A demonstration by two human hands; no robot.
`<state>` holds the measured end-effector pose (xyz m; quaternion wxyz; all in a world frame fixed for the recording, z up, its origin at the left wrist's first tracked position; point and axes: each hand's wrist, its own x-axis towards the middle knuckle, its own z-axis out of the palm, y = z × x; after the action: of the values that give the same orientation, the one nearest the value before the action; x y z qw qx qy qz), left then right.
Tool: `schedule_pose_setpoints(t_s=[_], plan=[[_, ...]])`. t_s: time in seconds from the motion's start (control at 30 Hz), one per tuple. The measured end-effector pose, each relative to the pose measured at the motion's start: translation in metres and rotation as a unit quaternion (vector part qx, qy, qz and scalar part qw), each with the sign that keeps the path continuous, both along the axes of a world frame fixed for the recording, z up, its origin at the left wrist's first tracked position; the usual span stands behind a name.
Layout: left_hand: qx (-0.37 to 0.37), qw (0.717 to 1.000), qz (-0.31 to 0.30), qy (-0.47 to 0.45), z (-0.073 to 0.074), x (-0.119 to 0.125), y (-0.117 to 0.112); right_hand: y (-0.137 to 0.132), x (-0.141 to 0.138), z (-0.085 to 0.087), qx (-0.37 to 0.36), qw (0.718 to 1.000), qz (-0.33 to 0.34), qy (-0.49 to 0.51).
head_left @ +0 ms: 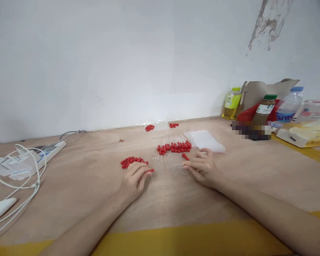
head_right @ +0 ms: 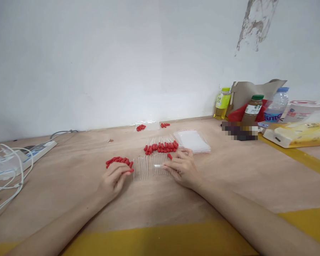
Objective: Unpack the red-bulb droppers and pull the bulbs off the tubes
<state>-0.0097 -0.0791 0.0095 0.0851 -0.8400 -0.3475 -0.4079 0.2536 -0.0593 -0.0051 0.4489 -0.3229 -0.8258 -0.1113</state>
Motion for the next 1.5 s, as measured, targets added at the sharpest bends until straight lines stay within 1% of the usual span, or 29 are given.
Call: schedule_pose_setpoints(t_s=[0.07, 0.17, 0.23, 0.27, 0.3, 0.37, 0.47, 0.57, 0.63, 0.73, 0.83, 0.9, 0.97, 1.03, 1.2, 1.27, 1.33, 1.4, 1.47, 1.5], plan=[[-0.04, 0.994, 0.06, -0.076, 0.009, -0.009, 0.005, 0.005, -0.001, 0.0, -0.03, 0.999, -0.031, 0.032], [-0.094, 0.971, 0.161, -0.148, 0.023, -0.03, 0.019, 0.008, -0.009, 0.0, -0.073, 0.996, -0.051, 0.033], [-0.136, 0.951, 0.205, -0.185, 0.027, -0.049, 0.03, 0.008, -0.015, 0.003, -0.098, 0.993, -0.06, 0.03], [-0.167, 0.94, 0.215, -0.207, 0.027, -0.059, 0.036, 0.008, -0.018, 0.006, -0.11, 0.992, -0.063, 0.026], [-0.195, 0.928, 0.222, -0.228, 0.026, -0.067, 0.041, 0.009, -0.02, 0.009, -0.121, 0.99, -0.065, 0.019], [-0.226, 0.91, 0.236, -0.255, 0.022, -0.08, 0.048, 0.012, -0.026, 0.015, -0.128, 0.989, -0.071, -0.003], [-0.237, 0.901, 0.258, -0.255, 0.017, -0.086, 0.051, 0.019, -0.037, 0.02, -0.082, 0.993, -0.082, -0.024], [-0.252, 0.898, 0.259, -0.249, 0.014, -0.084, 0.049, 0.024, -0.05, 0.016, -0.031, 0.995, -0.091, -0.035], [-0.261, 0.898, 0.254, -0.248, 0.012, -0.082, 0.048, 0.026, -0.056, 0.011, -0.016, 0.994, -0.095, -0.049], [-0.285, 0.894, 0.242, -0.248, 0.007, -0.082, 0.051, 0.024, -0.062, 0.005, -0.015, 0.992, -0.1, -0.074], [-0.314, 0.891, 0.213, -0.25, 0.0, -0.083, 0.056, 0.02, -0.064, 0.002, -0.037, 0.99, -0.095, -0.095], [-0.317, 0.892, 0.203, -0.249, -0.004, -0.083, 0.057, 0.016, -0.065, 0.003, -0.058, 0.989, -0.089, -0.104], [-0.32, 0.892, 0.206, -0.243, -0.005, -0.083, 0.057, 0.013, -0.066, 0.004, -0.073, 0.988, -0.084, -0.108], [-0.328, 0.888, 0.209, -0.245, -0.005, -0.082, 0.055, 0.011, -0.067, 0.004, -0.078, 0.988, -0.079, -0.109], [-0.335, 0.882, 0.175, -0.281, -0.005, -0.081, 0.055, 0.008, -0.068, 0.002, -0.08, 0.988, -0.065, -0.111], [-0.338, 0.879, 0.173, -0.287, -0.007, -0.083, 0.057, 0.008, -0.069, 0.003, -0.084, 0.989, -0.064, -0.102], [-0.337, 0.88, 0.182, -0.282, -0.008, -0.086, 0.058, 0.01, -0.069, 0.006, -0.092, 0.99, -0.077, -0.077], [-0.3, 0.892, 0.222, -0.256, -0.006, -0.088, 0.059, 0.013, -0.065, 0.013, -0.11, 0.988, -0.1, -0.048], [-0.222, 0.913, 0.275, -0.206, 0.001, -0.087, 0.058, 0.018, -0.057, 0.022, -0.142, 0.982, -0.124, -0.029], [-0.18, 0.923, 0.291, -0.174, 0.005, -0.084, 0.057, 0.021, -0.053, 0.027, -0.159, 0.978, -0.132, -0.026]])
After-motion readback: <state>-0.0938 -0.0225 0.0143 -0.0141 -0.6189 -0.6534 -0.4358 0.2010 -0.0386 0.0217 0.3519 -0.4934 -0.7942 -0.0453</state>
